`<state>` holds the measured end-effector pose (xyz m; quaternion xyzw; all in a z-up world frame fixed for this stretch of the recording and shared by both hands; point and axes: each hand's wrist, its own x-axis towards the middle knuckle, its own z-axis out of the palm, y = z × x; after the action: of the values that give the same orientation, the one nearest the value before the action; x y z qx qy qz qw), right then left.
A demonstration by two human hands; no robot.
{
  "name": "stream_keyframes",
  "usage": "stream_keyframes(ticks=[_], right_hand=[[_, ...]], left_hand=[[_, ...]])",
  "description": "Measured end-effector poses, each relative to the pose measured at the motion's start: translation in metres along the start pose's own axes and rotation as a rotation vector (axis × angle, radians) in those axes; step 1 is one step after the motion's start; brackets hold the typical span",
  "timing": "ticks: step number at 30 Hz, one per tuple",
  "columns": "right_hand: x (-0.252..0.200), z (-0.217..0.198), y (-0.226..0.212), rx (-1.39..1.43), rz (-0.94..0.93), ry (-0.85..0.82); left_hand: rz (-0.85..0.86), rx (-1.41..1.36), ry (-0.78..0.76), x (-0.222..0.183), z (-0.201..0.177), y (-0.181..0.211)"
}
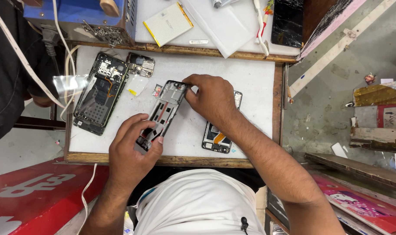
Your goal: The person works on disassembled smartphones on a white workbench, using a red-handled screwdriver to adjust internal components and ribbon cables. They handle small metal brackets and adhesive strips, placing them into the phone frames while organizing parts on the table.
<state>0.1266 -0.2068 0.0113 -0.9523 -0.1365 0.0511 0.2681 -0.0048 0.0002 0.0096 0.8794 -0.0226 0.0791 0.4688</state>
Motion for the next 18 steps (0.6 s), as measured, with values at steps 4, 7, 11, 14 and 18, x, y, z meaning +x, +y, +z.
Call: stream_keyframes(ticks=[4, 7, 11, 14, 18], right_hand=[[0.0, 0.003, -0.001, -0.108, -0.087, 0.061], [0.007, 0.006, 0.003, -0.223, -0.116, 0.054], [0.011, 0.003, 0.01, -0.242, -0.127, -0.006], [0.005, -0.004, 0.018, -0.185, -0.148, 0.053], [-0.001, -0.011, 0.021, -0.174, -0.157, 0.098]], left_hand=[[0.025, 0.034, 0.05, -0.003, -0.008, -0.007], [0.005, 0.025, 0.074, -0.01, -0.014, -0.012], [0.011, 0.014, 0.117, -0.019, -0.023, -0.017], [-0.02, -0.03, 0.135, -0.028, -0.027, -0.021], [-0.024, 0.001, 0.144, -0.037, -0.027, -0.019]])
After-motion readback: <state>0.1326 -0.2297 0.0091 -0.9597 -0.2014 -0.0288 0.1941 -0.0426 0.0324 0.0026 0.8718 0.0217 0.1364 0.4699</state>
